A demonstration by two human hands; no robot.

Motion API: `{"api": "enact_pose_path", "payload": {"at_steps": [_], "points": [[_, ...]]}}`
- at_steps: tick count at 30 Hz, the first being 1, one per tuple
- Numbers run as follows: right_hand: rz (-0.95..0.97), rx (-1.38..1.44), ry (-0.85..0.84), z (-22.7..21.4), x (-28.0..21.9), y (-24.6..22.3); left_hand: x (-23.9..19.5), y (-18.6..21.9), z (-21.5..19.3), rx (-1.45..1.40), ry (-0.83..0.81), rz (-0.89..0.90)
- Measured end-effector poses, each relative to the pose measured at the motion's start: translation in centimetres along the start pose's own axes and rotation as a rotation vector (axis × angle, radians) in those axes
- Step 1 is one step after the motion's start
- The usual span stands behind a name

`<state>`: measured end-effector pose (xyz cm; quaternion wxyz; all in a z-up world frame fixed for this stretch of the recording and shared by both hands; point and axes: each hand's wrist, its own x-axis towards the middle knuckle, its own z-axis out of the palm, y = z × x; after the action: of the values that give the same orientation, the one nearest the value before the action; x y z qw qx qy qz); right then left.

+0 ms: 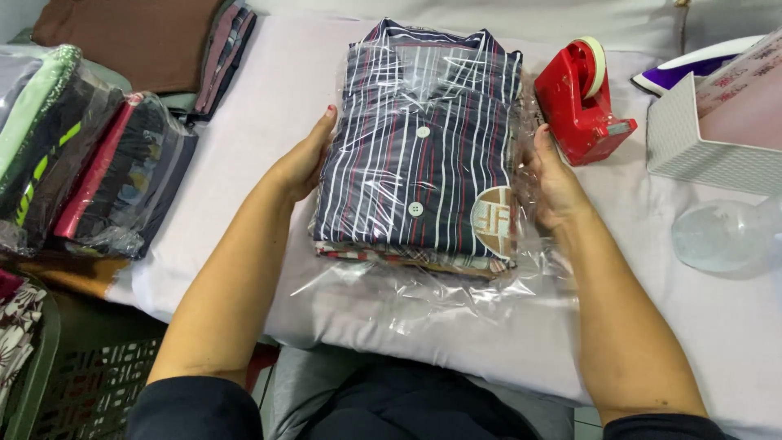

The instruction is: Packing folded garments into clear plastic bags and sealing them with tape.

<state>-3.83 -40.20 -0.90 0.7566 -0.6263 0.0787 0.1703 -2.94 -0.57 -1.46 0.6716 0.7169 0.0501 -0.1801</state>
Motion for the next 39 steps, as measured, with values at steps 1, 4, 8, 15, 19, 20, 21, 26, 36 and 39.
{"api": "enact_pose_path", "payload": {"at_steps": [1, 4, 8, 15, 19, 20, 21, 26, 36, 39], "points": [[-0.029, 0.042, -0.010, 0.3, 0.0, 0.0, -0.1, 0.9, 0.8, -0.001, 0.019, -0.011], [-0.137, 0.108, -0.100, 0.1, 0.9, 0.7, 1.4, 1.1, 1.2, -0.003, 0.010, 0.020], [-0.328, -0.261, 0.038, -1.2, 1.7, 0.4, 2.9, -0.3, 1.1, 0.008, -0.076, 0.098], [-0.230, 0.046, -0.175, -0.7, -0.2, -0.3, 2.4, 3.4, 3.3, -0.079, -0.021, 0.004], [-0.440, -0.126, -0.133, -2.1, 2.0, 0.9, 4.9, 1.4, 1.1, -0.047, 0.004, 0.040], [-0.467, -0.304, 0.002, -2.9, 2.3, 1.2, 5.9, 0.4, 0.5, 0.019, 0.037, 0.065], [-0.469, -0.304, 0.007, -3.1, 2.0, 1.3, 5.2, 1.0, 0.6, 0.022, 0.033, 0.066], [-0.376, -0.261, 0.125, -2.7, 0.9, 1.1, 2.5, 2.9, 0.6, 0.152, 0.255, 0.086], [-0.280, -0.078, 0.154, -3.0, 9.6, 1.4, 10.6, -1.2, -1.9, -0.277, 0.036, 0.289], [-0.210, -0.149, 0.140, -0.3, 8.3, -1.4, 10.6, 0.4, -0.7, -0.215, 0.135, 0.280]]}}
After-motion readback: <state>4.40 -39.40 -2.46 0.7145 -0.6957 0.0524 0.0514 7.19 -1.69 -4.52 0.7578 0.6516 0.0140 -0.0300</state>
